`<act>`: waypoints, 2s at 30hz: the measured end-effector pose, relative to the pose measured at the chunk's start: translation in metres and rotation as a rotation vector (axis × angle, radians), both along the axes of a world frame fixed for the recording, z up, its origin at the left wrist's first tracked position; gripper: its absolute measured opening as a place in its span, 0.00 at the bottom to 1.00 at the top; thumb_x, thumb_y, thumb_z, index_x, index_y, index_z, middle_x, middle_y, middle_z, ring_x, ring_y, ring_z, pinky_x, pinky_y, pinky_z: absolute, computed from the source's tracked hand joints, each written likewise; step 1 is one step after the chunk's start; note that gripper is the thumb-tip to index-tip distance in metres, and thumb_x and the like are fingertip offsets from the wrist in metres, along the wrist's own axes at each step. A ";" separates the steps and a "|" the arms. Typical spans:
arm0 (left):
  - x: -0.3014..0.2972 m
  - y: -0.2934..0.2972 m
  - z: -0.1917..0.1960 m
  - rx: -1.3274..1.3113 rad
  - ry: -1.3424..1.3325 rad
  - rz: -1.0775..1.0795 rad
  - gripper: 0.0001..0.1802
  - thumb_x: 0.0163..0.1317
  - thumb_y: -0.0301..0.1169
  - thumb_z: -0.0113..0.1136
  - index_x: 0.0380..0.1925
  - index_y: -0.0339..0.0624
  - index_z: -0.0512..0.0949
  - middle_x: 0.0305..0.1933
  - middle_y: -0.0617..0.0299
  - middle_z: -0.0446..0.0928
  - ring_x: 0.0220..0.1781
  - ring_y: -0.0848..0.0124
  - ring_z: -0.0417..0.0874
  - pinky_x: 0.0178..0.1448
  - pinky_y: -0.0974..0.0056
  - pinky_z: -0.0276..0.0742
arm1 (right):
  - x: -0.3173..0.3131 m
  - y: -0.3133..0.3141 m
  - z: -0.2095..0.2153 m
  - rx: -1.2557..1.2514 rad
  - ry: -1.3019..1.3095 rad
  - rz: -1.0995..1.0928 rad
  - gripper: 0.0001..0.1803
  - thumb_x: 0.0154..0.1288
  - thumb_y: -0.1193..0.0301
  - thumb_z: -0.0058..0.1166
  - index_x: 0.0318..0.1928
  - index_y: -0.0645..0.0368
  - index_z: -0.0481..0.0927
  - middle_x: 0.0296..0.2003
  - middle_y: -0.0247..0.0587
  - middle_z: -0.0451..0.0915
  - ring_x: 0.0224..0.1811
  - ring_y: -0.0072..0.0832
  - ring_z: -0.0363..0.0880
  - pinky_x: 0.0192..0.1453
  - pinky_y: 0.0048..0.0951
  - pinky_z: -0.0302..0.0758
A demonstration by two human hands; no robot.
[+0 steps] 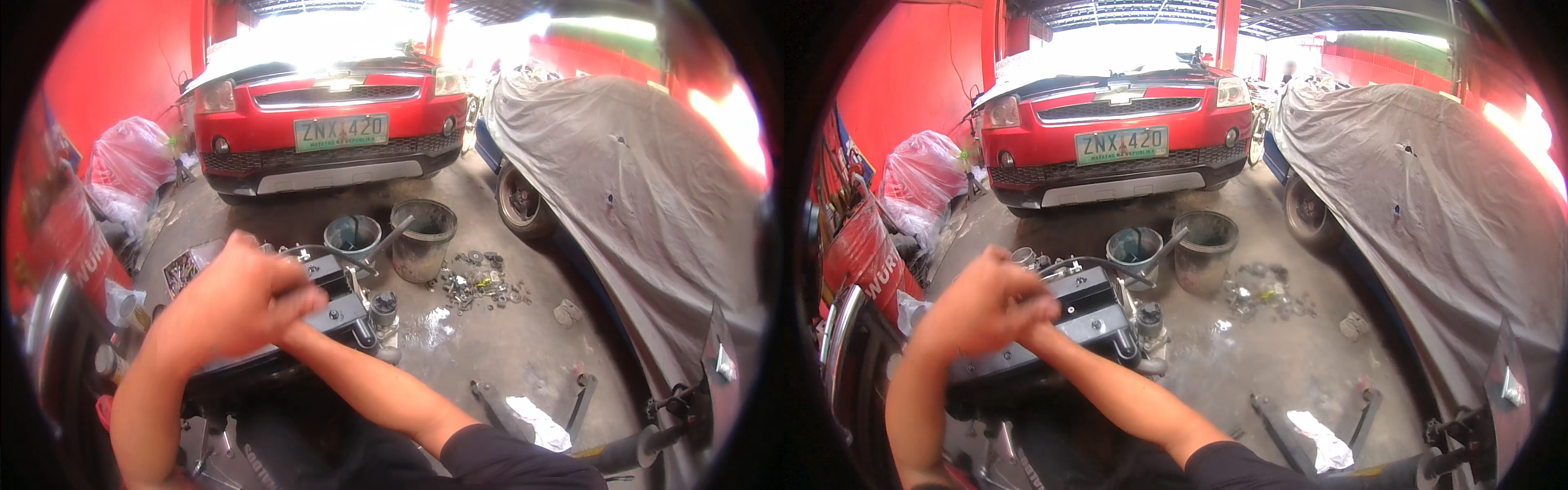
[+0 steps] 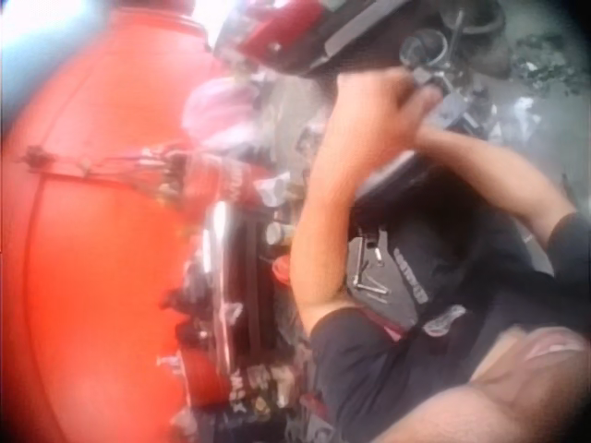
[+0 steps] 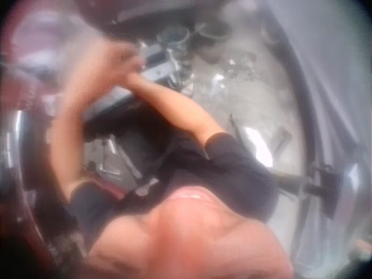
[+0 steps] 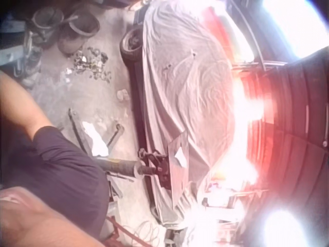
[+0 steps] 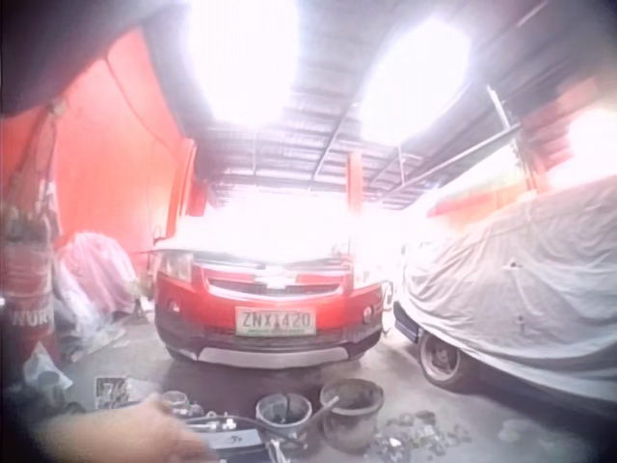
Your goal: The person assembles a car engine block on a workbench, using a wrench and socket to tighten bolts on the cylinder head. They repeatedly position bolts, turn the wrench, and adjust components on the engine block.
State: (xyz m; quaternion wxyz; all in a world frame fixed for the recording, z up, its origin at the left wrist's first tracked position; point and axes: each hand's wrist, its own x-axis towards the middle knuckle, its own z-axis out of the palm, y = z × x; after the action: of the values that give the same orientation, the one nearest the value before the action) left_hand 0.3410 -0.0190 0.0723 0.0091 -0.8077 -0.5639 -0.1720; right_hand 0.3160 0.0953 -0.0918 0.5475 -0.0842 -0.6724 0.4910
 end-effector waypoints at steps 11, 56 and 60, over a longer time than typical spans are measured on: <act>-0.067 0.037 0.001 -0.070 -0.409 0.444 0.26 0.78 0.43 0.50 0.31 0.29 0.83 0.29 0.44 0.83 0.33 0.55 0.84 0.47 0.55 0.77 | 0.024 -0.018 0.013 -0.103 -0.169 -0.061 0.13 0.66 0.67 0.62 0.31 0.66 0.80 0.17 0.46 0.74 0.25 0.34 0.79 0.36 0.42 0.75; -0.052 0.043 -0.001 0.001 0.080 0.737 0.26 0.69 0.43 0.62 0.27 0.23 0.83 0.27 0.31 0.78 0.34 0.38 0.84 0.43 0.46 0.79 | 0.035 -0.016 -0.062 -0.011 -0.111 -0.044 0.20 0.76 0.64 0.60 0.28 0.63 0.73 0.16 0.36 0.63 0.21 0.22 0.58 0.26 0.34 0.63; -0.047 0.041 -0.002 -0.215 -0.306 0.184 0.11 0.61 0.27 0.61 0.35 0.26 0.84 0.31 0.38 0.83 0.36 0.43 0.86 0.44 0.51 0.81 | 0.031 -0.010 -0.068 0.044 -0.103 -0.017 0.17 0.76 0.65 0.59 0.31 0.63 0.77 0.17 0.45 0.68 0.20 0.26 0.59 0.26 0.38 0.65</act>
State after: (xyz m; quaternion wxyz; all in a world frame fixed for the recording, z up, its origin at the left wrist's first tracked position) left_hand 0.2940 0.0219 0.0703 -0.1474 -0.7135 -0.6451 -0.2300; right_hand 0.3471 0.0850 -0.1595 0.5180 -0.1030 -0.7097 0.4664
